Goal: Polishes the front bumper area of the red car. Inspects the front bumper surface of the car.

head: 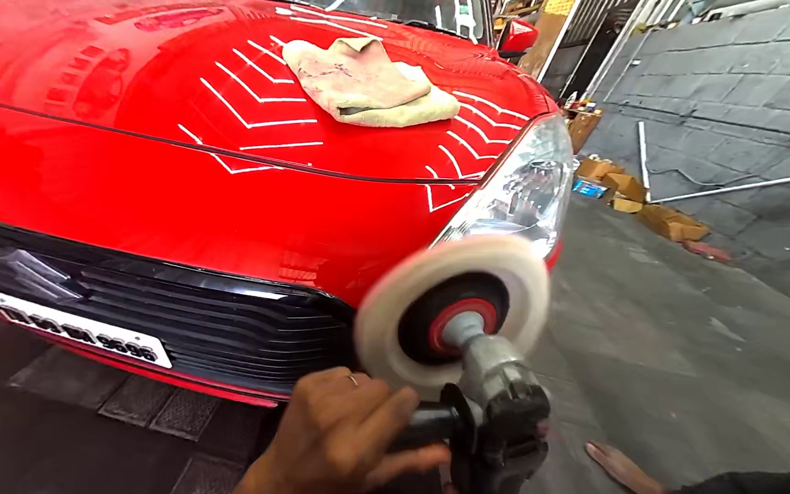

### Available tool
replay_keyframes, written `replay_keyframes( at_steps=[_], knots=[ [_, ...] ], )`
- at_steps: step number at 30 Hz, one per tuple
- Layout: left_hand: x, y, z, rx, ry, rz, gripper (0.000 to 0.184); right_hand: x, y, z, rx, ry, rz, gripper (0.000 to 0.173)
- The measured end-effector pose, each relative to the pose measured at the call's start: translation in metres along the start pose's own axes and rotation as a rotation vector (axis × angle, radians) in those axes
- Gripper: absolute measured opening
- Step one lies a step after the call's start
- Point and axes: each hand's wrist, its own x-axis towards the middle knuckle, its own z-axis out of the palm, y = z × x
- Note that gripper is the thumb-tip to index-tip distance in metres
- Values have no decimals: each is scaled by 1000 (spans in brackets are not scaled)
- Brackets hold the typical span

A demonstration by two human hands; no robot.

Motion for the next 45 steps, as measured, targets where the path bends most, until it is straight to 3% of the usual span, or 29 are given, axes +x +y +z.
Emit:
replay_keyframes(
  at_steps=[6,10,14,19,24,28,33,37,41,45],
  knots=[
    [17,-50,-82,-15,132,-162,43,36,-115,9,-233,-31,-132,77],
    [17,-71,-94,-24,187,-190,45,38,-152,2,-400,-8,-155,82],
    [20,-45,-65,-102,115,-174,42,32,-119,-16,-334,-10,-120,76],
    [9,6,5,-98,-48,-64,46,-1,-20,-24,-77,14,58,67],
    [-5,18,45,-76,-91,27,46,-14,51,-8,47,57,75,65],
    [0,9,24,-75,-78,23,47,-11,30,-7,17,38,30,69],
    [10,-22,-49,-79,24,-158,45,19,-67,-5,-156,-40,-47,75],
    [16,-51,-92,-41,87,-196,42,35,-130,2,-267,-80,-76,81],
    [17,-34,-85,-42,14,-220,42,33,-118,-11,-283,-90,-66,77],
    [6,1,-32,-48,-58,-169,44,18,-47,-18,-146,-81,9,72]
  ],
)
